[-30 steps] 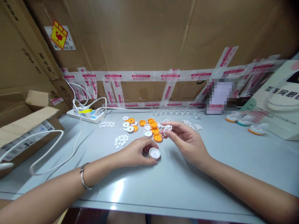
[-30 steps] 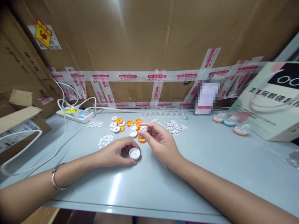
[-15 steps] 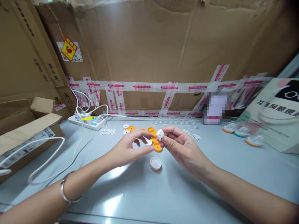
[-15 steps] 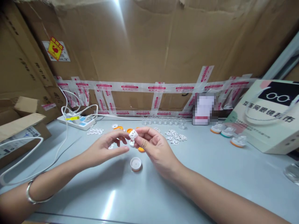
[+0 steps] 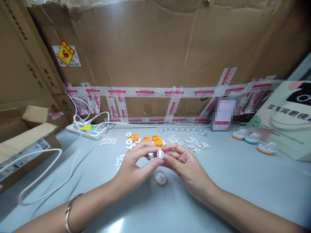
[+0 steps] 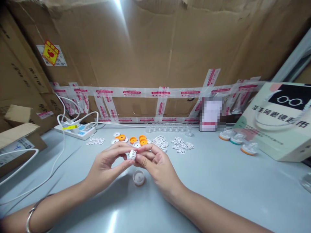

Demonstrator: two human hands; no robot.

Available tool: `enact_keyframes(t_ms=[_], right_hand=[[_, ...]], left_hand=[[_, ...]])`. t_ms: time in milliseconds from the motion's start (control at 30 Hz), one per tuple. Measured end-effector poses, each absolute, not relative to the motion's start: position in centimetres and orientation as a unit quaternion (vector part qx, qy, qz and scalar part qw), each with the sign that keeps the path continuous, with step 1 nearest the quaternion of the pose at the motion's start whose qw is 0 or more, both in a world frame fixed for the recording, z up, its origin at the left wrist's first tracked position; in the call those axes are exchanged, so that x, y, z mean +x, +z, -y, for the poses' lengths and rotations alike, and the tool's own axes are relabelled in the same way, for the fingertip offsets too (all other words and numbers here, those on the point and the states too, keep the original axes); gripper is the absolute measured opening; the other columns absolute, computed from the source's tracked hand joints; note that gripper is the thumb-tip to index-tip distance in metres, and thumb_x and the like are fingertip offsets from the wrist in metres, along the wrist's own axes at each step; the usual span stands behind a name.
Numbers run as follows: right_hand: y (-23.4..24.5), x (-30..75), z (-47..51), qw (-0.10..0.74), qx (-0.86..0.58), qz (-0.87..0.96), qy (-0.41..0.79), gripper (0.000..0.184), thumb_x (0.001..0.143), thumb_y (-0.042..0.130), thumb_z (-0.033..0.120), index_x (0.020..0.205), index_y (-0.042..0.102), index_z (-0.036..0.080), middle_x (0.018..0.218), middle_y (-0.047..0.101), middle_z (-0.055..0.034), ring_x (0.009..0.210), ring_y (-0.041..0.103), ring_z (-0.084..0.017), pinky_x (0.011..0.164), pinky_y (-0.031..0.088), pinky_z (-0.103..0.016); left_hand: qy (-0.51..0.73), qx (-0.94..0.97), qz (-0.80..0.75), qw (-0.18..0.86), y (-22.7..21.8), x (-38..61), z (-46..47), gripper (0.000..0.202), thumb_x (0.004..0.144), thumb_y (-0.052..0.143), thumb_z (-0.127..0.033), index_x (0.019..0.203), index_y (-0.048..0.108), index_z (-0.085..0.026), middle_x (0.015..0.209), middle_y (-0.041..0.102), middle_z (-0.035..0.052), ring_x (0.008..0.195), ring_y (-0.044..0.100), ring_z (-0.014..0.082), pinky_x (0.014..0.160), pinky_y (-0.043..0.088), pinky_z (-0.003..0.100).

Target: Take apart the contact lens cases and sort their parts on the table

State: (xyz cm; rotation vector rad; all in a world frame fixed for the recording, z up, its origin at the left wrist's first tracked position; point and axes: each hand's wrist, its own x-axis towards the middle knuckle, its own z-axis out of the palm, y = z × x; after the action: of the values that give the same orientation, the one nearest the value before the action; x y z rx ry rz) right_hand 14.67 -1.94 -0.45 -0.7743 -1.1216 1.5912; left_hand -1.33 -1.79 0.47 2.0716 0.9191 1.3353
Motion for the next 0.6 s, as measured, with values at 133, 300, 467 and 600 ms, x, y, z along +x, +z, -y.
enact_keyframes(t_ms=[133, 300, 467, 600], right_hand=[[-0.3, 14.7, 2.2, 0.516, -0.368, 0.533, 0.561, 0.017, 0.067, 0.070, 0.030, 0.080, 0.064, 0.020, 0.088, 0.069, -0.0022, 0.081, 0.064, -0.014, 0.080, 0.051, -0.030], [-0.5, 15.1, 2.4, 0.510, -0.360, 0.551, 0.554, 0.017, 0.068, 0.068, 0.029, 0.085, 0.070, 0.024, 0.086, 0.071, -0.0024, 0.080, 0.066, -0.016, 0.080, 0.054, -0.034], [-0.8, 15.4, 2.1, 0.484, -0.374, 0.561, 0.558, 0.018, 0.069, 0.067, 0.033, 0.084, 0.072, 0.024, 0.077, 0.072, -0.0028, 0.073, 0.067, -0.017, 0.074, 0.056, -0.035], [-1.1, 15.4, 1.9, 0.471, -0.383, 0.569, 0.555, 0.017, 0.069, 0.067, 0.032, 0.082, 0.073, 0.023, 0.073, 0.072, -0.0029, 0.071, 0.067, -0.017, 0.071, 0.056, -0.033]], left_hand=[[0.492, 0.791, -0.342, 0.123, 0.3, -1.9, 1.9, 0.022, 0.079, 0.059, -0.015, 0.101, 0.061, -0.019, 0.091, 0.067, 0.0045, 0.077, 0.060, 0.0130, 0.070, 0.051, 0.027], [0.447, 0.848, -0.284, -0.005, -0.5, -2.3, 1.6, 0.029, 0.081, 0.055, -0.009, 0.109, 0.057, -0.017, 0.094, 0.064, 0.0076, 0.085, 0.060, 0.0151, 0.073, 0.051, 0.029], [0.393, 0.875, -0.261, -0.109, -1.0, -2.3, 1.5, 0.030, 0.080, 0.053, -0.005, 0.109, 0.055, -0.015, 0.094, 0.064, 0.0088, 0.085, 0.059, 0.0161, 0.073, 0.051, 0.030], [0.367, 0.883, -0.252, -0.150, -1.0, -2.4, 1.8, 0.029, 0.081, 0.050, -0.004, 0.109, 0.053, -0.012, 0.092, 0.065, 0.0094, 0.081, 0.060, 0.0163, 0.070, 0.052, 0.030]])
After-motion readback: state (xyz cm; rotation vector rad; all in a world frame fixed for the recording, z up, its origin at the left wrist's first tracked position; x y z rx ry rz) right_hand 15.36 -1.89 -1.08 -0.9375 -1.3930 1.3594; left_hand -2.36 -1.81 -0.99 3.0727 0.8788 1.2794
